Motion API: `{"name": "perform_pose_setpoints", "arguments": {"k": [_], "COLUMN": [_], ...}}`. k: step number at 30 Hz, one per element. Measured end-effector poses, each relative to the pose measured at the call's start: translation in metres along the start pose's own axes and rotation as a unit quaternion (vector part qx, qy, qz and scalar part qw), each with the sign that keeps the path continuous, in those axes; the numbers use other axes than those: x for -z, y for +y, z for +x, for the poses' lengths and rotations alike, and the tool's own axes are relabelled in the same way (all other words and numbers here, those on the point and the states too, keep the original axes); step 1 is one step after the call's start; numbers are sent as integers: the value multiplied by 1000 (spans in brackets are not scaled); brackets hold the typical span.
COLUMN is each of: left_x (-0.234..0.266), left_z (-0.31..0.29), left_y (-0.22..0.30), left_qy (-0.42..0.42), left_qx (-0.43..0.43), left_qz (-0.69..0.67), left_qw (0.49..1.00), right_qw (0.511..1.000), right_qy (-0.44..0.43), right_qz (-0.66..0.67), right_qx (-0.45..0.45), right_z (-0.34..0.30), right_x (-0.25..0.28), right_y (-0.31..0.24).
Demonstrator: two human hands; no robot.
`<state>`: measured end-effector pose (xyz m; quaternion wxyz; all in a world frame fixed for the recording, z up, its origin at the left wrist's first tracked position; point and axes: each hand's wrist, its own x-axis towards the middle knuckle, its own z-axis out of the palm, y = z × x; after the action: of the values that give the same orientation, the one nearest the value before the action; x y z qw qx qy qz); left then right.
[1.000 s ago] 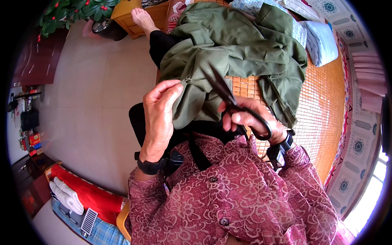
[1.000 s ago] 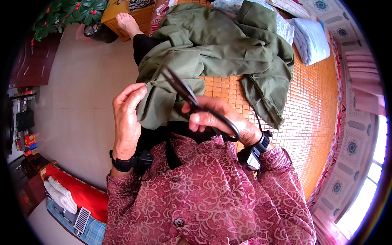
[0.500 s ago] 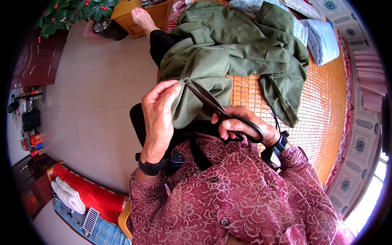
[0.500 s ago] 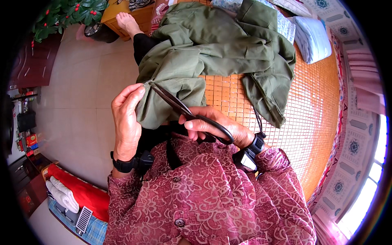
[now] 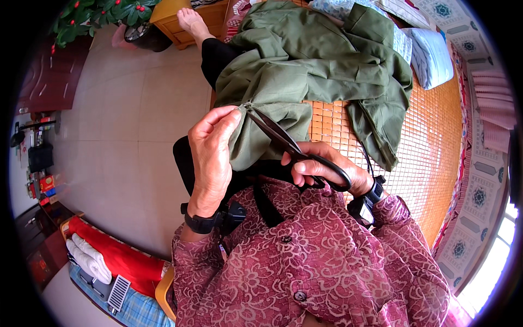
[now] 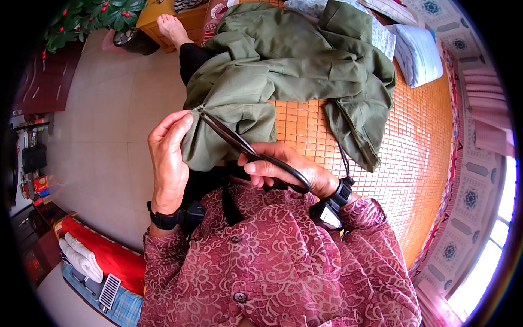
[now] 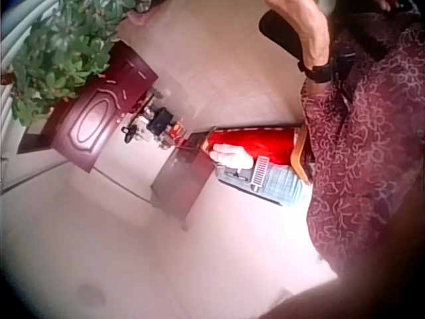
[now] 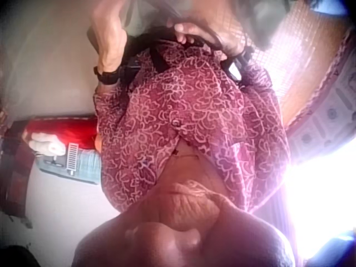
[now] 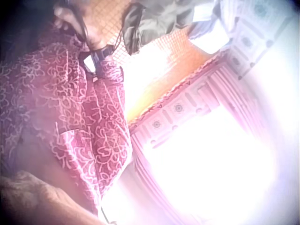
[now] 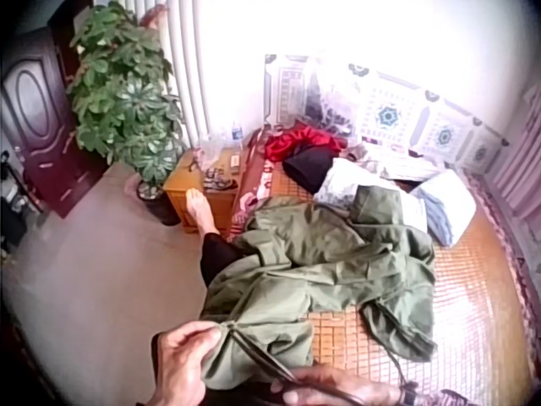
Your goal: The person trims a length of green fabric with large shears while sitting on a bed.
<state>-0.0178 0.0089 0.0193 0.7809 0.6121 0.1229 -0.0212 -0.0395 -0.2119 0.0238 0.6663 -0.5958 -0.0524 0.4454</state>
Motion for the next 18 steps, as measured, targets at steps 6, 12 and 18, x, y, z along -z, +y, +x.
{"name": "perform_pose_setpoints", "arguments": {"k": [6, 12, 18], "left_x": [0, 0, 0], "left_z": [-1, -2, -3], "left_y": [1, 0, -2], "left_qy": [4, 10, 9], "left_qx": [-1, 8, 13], "left_qz": [0, -11, -11], "left_qw": [1000, 1000, 1000], "right_qw": [1000, 999, 1000], "right_qy": [10, 2, 10], "right_qz": [15, 30, 10], "right_qx": [7, 17, 15], "right_z": [2, 2, 5], "right_x": [-2, -1, -2], "right_y": [0, 1, 0]}}
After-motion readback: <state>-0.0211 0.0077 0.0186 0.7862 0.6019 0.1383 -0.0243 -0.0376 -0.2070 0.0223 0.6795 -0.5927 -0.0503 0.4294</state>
